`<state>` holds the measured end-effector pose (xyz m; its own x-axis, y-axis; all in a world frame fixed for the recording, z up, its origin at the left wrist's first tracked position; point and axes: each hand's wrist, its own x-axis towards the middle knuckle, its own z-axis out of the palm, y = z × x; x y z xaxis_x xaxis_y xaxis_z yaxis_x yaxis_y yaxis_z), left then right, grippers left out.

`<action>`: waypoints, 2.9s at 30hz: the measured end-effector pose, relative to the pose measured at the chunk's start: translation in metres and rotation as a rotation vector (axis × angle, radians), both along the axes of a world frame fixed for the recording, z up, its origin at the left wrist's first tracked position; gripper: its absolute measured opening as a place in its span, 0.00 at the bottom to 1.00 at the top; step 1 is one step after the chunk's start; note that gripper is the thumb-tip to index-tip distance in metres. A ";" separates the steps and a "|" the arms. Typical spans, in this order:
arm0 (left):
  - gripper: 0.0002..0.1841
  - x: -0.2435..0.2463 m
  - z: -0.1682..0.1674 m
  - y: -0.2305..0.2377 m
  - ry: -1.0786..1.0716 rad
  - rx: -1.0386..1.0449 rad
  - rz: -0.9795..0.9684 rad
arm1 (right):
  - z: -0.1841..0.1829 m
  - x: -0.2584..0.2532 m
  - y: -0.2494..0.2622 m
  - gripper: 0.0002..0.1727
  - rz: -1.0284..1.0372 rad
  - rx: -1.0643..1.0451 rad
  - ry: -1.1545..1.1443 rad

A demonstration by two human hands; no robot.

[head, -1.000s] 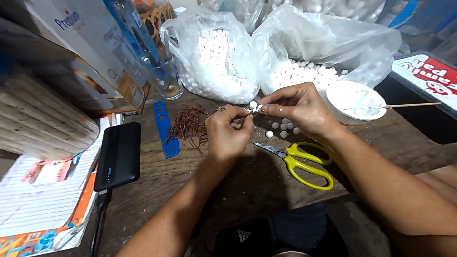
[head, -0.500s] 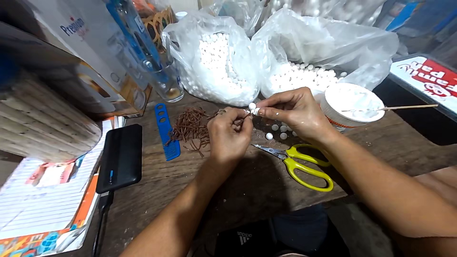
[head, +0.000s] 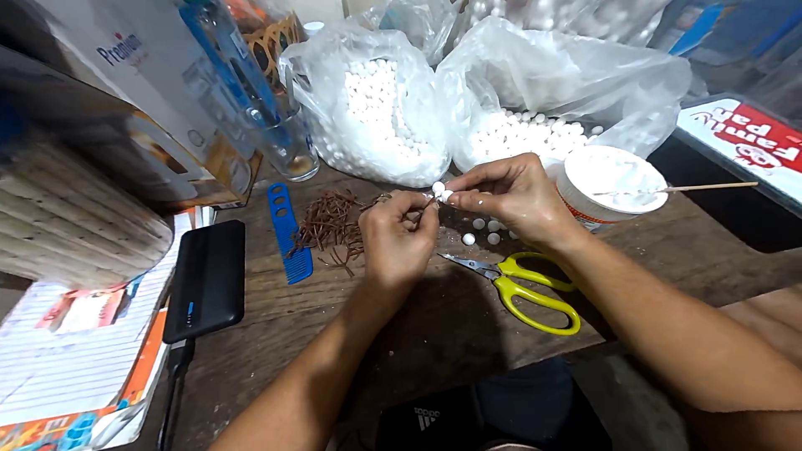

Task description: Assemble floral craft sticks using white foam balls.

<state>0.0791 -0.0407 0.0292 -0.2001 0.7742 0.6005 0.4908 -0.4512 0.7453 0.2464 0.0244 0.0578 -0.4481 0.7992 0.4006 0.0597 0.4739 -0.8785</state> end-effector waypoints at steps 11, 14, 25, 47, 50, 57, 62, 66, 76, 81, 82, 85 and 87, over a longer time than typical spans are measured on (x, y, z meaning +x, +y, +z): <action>0.02 -0.007 0.006 0.001 -0.098 -0.099 -0.075 | 0.006 0.019 0.022 0.08 -0.265 0.263 -0.152; 0.03 -0.008 0.007 0.001 -0.109 -0.138 -0.083 | 0.004 0.022 0.022 0.08 -0.333 0.332 -0.456; 0.03 -0.010 0.003 0.002 -0.057 -0.071 -0.083 | -0.007 0.008 0.023 0.06 -0.218 0.283 -0.795; 0.01 -0.008 0.005 0.003 0.042 0.001 0.018 | 0.011 0.017 0.020 0.18 0.247 -0.577 0.288; 0.01 -0.008 0.005 0.002 0.035 -0.004 0.014 | 0.009 0.017 0.020 0.19 0.279 -0.578 0.291; 0.01 -0.008 0.005 0.003 0.042 0.001 0.017 | 0.007 0.017 0.023 0.19 0.312 -0.618 0.305; 0.01 -0.008 0.005 0.003 0.042 -0.002 0.017 | 0.009 0.015 0.021 0.18 0.293 -0.657 0.310; 0.01 -0.008 0.005 0.003 0.033 -0.014 0.027 | 0.007 0.016 0.022 0.19 0.307 -0.637 0.322; 0.01 -0.007 0.004 0.003 0.024 0.001 0.033 | 0.000 0.022 0.017 0.18 0.300 -0.496 0.321; 0.01 -0.007 0.004 0.002 0.029 -0.008 0.043 | -0.001 0.022 0.016 0.18 0.277 -0.463 0.337; 0.01 -0.007 0.005 0.002 0.033 -0.012 0.046 | -0.001 0.023 0.016 0.18 0.280 -0.452 0.343; 0.01 -0.007 0.004 0.002 0.045 -0.013 0.048 | -0.003 0.023 0.016 0.18 0.268 -0.414 0.321; 0.01 -0.007 0.004 0.002 0.041 -0.016 0.045 | -0.001 0.022 0.014 0.17 0.225 -0.386 0.290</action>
